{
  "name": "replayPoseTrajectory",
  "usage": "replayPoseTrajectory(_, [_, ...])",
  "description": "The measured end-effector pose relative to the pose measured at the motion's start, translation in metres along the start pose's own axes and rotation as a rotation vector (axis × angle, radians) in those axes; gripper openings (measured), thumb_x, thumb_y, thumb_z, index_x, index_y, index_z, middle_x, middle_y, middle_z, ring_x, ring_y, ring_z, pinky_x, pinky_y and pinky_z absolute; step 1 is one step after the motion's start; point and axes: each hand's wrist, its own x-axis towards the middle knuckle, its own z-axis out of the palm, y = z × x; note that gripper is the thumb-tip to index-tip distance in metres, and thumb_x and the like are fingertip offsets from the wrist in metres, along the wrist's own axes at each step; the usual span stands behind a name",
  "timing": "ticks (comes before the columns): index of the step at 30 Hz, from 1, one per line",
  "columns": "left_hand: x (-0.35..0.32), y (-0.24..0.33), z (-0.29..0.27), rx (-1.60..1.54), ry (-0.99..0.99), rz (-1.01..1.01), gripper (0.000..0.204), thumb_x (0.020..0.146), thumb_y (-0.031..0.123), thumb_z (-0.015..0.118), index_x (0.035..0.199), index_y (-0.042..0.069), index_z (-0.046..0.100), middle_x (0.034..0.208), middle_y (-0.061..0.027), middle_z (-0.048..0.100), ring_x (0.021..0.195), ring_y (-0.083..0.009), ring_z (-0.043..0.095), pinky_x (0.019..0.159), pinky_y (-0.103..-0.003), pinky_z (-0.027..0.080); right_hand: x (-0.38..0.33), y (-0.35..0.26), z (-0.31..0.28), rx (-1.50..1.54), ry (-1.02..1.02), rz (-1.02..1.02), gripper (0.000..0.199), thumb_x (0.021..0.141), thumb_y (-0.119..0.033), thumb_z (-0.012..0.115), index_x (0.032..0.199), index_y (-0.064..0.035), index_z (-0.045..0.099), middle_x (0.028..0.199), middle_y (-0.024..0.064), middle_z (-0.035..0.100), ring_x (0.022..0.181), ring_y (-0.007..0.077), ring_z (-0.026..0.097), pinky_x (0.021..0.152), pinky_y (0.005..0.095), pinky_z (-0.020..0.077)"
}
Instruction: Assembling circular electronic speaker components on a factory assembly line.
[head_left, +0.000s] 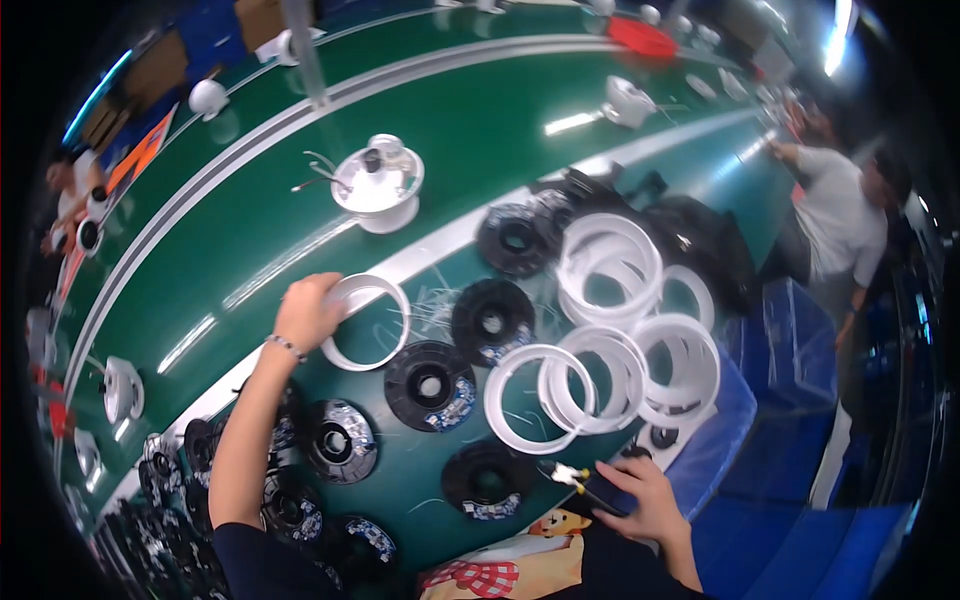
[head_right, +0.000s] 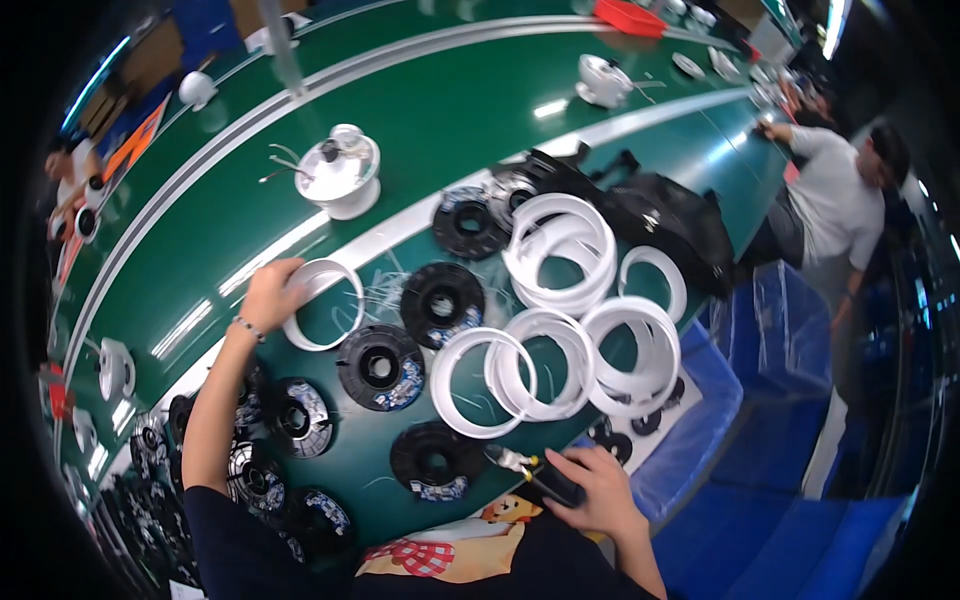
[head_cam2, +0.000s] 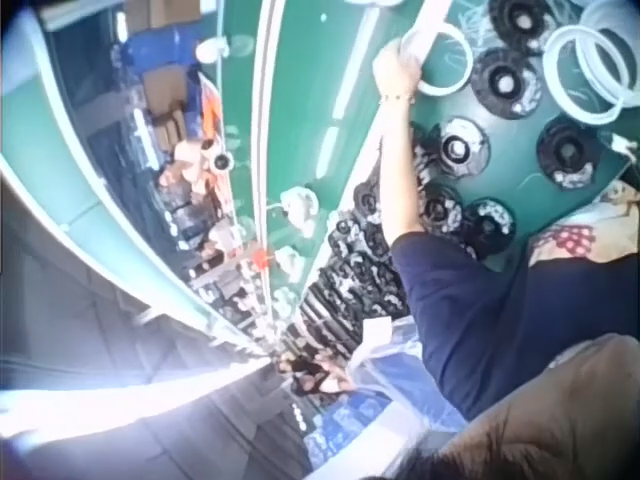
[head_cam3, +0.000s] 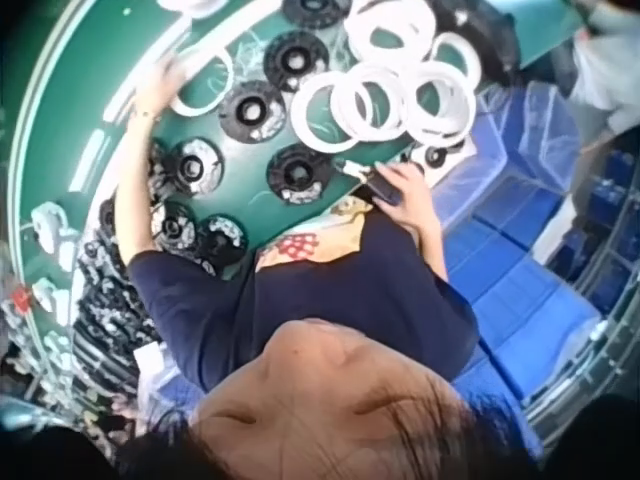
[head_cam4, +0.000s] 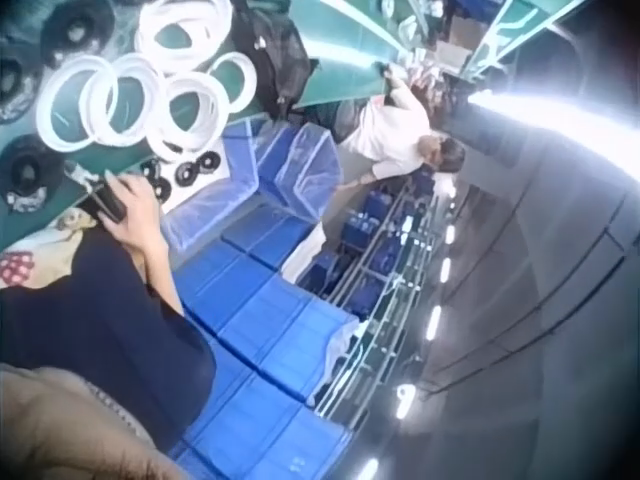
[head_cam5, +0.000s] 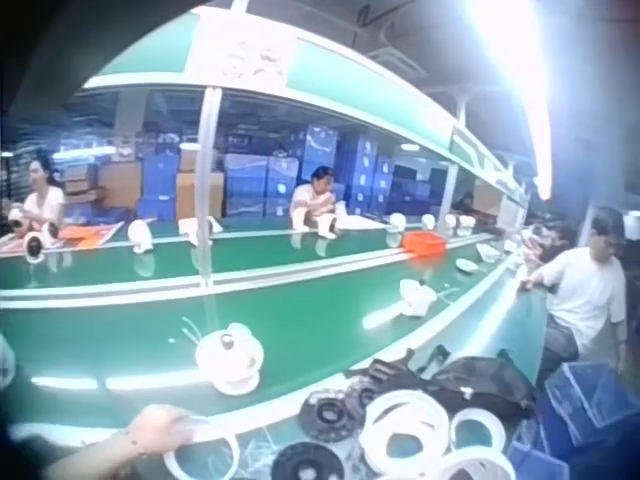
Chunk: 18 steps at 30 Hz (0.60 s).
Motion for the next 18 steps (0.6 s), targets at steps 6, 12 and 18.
replayPoseTrajectory(6, [-0.037, -0.037, -0.015, -0.079, 0.017, -0.180, 0.025, 0.074, 0.004, 0.048, 0.097, -0.001, 0.056, 0.092, -0.0190, 0.059, 0.073, -0.0308, 0.061, 0.064, -0.037, 0.048, 0.014, 0.012, 0.025, -0.185, 0.104, -0.117, 0.061, 0.053, -0.019, 0.073, 0.111, -0.0110, 0.057, 0.102, 0.0085, 0.052, 0.087, 0.0267, 0.051, 0.076, 0.0387, 0.0398])
replayPoseTrajectory(12, [-0.110, 0.018, -0.079, -1.060, 0.121, -0.489, 0.051, 0.073, -0.005, 0.034, 0.123, -0.002, 0.031, 0.107, -0.0161, 0.053, 0.084, -0.0230, 0.061, 0.070, -0.033, 0.054, 0.034, 0.013, 0.022, -0.259, 0.040, -0.153, 0.071, 0.049, -0.020, 0.078, 0.113, -0.0047, 0.052, 0.114, 0.0146, 0.046, 0.108, 0.0347, 0.042, 0.094, 0.0460, 0.0330])
replayPoseTrajectory(18, [-0.207, 0.074, -0.095, -1.157, 0.379, -0.557, 0.062, 0.078, 0.012, 0.056, 0.130, -0.001, 0.026, 0.101, -0.0134, 0.054, 0.078, -0.0206, 0.062, 0.063, -0.030, 0.055, 0.028, -0.023, 0.003, -0.182, 0.124, -0.266, 0.054, 0.050, -0.024, 0.081, 0.097, -0.0045, 0.060, 0.098, 0.0130, 0.056, 0.084, 0.0265, 0.056, 0.072, 0.0363, 0.0461])
